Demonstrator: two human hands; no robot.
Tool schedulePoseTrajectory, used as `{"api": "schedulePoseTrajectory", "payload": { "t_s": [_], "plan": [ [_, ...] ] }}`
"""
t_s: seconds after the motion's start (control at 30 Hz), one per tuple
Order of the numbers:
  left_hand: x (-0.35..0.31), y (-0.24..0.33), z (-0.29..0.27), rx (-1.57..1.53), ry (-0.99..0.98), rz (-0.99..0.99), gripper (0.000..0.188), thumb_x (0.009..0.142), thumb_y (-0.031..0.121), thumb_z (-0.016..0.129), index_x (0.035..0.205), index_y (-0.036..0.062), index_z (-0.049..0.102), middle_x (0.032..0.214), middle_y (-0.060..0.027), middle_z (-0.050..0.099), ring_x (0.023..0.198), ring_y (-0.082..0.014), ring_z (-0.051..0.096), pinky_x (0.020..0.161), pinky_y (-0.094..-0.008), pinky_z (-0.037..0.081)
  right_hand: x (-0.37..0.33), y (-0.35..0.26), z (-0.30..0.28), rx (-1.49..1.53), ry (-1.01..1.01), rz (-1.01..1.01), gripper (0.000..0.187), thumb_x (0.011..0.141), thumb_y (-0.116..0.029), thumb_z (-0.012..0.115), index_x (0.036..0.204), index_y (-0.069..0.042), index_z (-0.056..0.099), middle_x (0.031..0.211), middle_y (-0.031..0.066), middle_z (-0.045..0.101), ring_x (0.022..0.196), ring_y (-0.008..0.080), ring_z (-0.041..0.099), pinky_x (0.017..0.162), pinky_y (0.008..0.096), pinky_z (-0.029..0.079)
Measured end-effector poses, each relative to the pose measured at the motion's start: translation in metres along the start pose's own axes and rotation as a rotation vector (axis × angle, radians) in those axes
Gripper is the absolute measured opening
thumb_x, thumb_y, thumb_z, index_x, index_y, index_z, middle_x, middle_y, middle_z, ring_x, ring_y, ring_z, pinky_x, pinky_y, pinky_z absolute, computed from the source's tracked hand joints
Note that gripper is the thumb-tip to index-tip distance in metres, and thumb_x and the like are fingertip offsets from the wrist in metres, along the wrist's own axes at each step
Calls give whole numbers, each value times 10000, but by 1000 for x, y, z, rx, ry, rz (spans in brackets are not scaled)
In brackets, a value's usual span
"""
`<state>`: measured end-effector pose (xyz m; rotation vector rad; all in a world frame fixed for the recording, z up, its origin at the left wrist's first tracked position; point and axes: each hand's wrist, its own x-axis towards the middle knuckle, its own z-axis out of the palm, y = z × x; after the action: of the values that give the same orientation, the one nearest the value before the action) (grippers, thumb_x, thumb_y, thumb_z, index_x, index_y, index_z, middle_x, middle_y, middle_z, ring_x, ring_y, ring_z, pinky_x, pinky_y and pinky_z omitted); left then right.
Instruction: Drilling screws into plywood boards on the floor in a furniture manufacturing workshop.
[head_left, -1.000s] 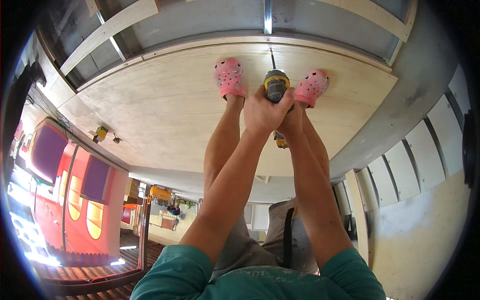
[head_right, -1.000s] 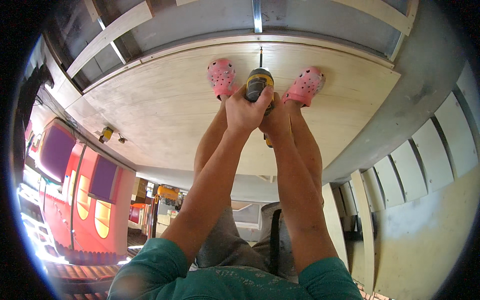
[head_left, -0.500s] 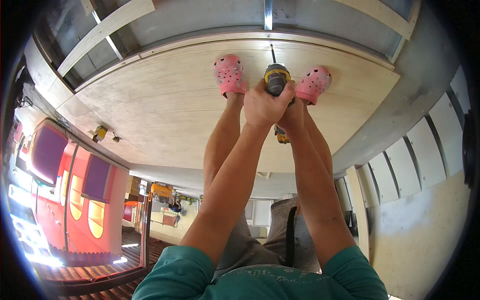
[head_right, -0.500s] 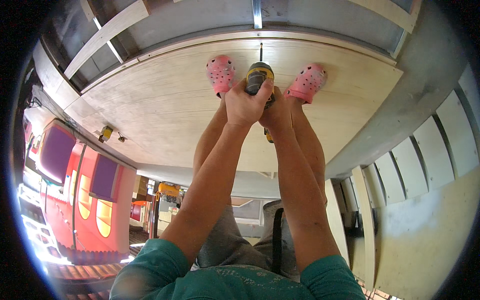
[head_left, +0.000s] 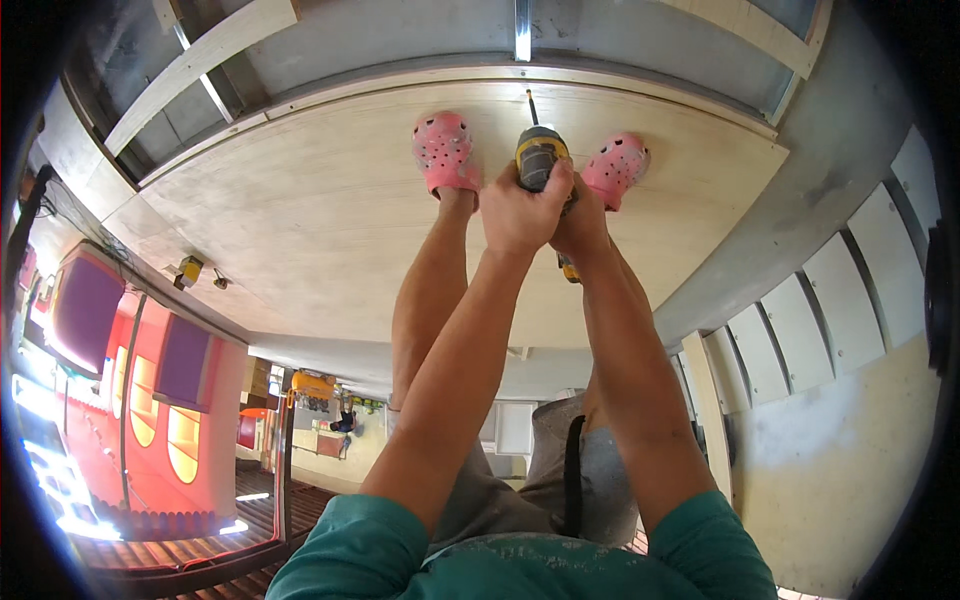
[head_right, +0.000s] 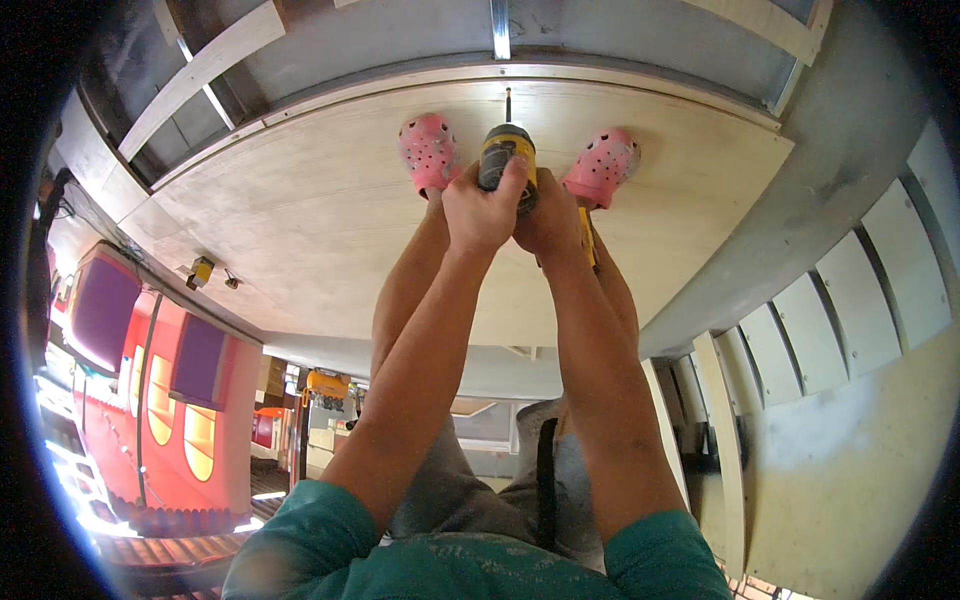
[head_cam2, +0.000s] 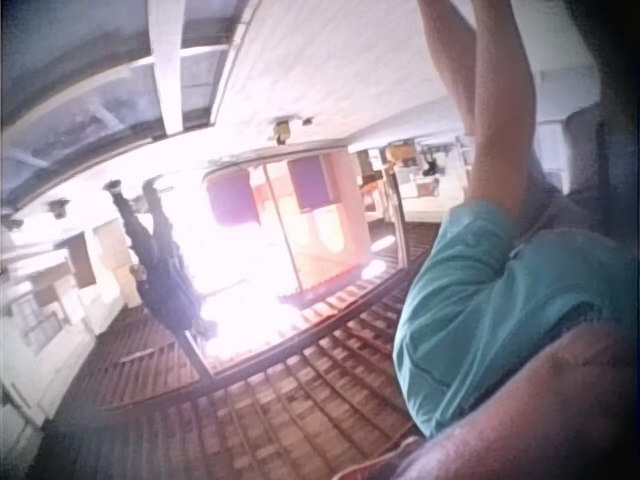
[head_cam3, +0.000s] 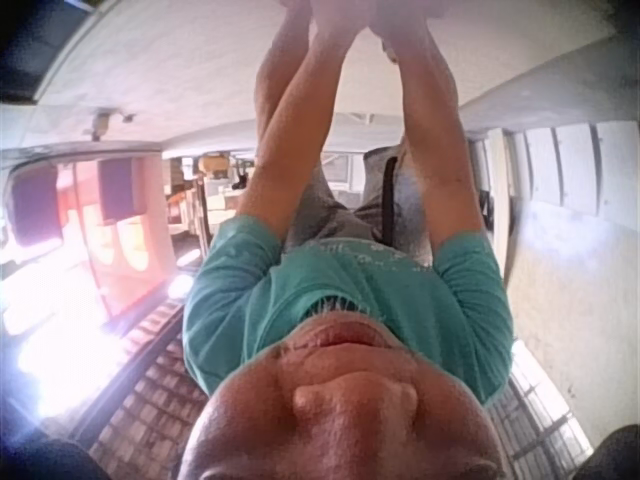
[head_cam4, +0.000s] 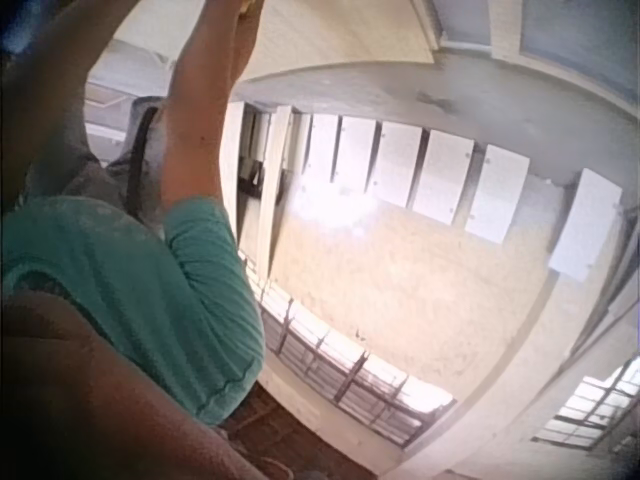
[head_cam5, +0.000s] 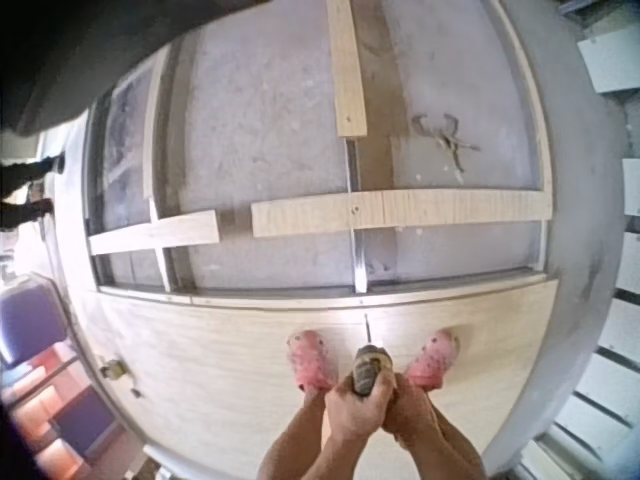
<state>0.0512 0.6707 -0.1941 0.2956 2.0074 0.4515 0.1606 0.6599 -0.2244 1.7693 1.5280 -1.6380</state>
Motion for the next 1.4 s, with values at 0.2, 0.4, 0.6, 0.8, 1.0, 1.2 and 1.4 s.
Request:
{"api": "schedulePoseTrajectory", "payload": {
  "t_s": [0.2,0.4,0.6,0.8,1.0,1.2,1.4],
  "plan": [
    [0,-5,9,-73,23,28,433,758,384,601,791,-46,628,625,-130,614,603,-150,592,590,-283,466,5,-8,-12,-79,-61,103,349,703,-281,617,893,-18,489,813,220,603,796,395,578,684,450,462],
    [0,-9,9,-153,53,4,442,742,390,609,770,-51,621,607,-139,603,592,-173,596,578,-294,466,8,-19,-20,-174,-97,132,352,700,-276,613,912,-21,495,825,216,607,806,380,586,690,449,465],
    [5,-12,-29,-113,-213,-222,633,702,548,589,826,-72,623,698,-198,617,708,-238,622,649,-320,471,12,-32,-20,-399,-140,63,387,677,-251,638,967,-40,494,875,195,612,827,356,593,715,437,479],
    [1,-14,-77,-263,-493,-352,334,777,290,499,909,4,611,787,-67,580,681,-125,518,601,-253,426,15,0,-28,-306,-26,-153,277,664,-170,608,897,-43,529,799,173,608,784,355,588,661,426,480],
    [-21,7,-163,-562,-699,-160,216,738,69,517,900,-47,602,784,-51,562,657,-112,512,555,-230,410,-20,-44,-14,-417,-95,-143,241,648,-169,604,837,-27,562,813,181,609,779,361,586,680,412,478],
    [-56,37,-212,-757,-831,-168,224,814,13,470,1009,-41,566,810,-63,554,709,-107,520,568,-208,408,-83,-76,-2,-80,41,8,320,654,-179,575,953,-65,563,861,203,602,833,375,576,704,402,466],
    [-69,7,-249,-681,-772,-53,249,807,6,472,1037,-50,548,884,-62,575,794,-107,532,712,-224,436,-138,-92,19,29,69,94,346,637,-162,605,932,7,542,810,176,606,747,319,599,671,382,473]
  ]
}}
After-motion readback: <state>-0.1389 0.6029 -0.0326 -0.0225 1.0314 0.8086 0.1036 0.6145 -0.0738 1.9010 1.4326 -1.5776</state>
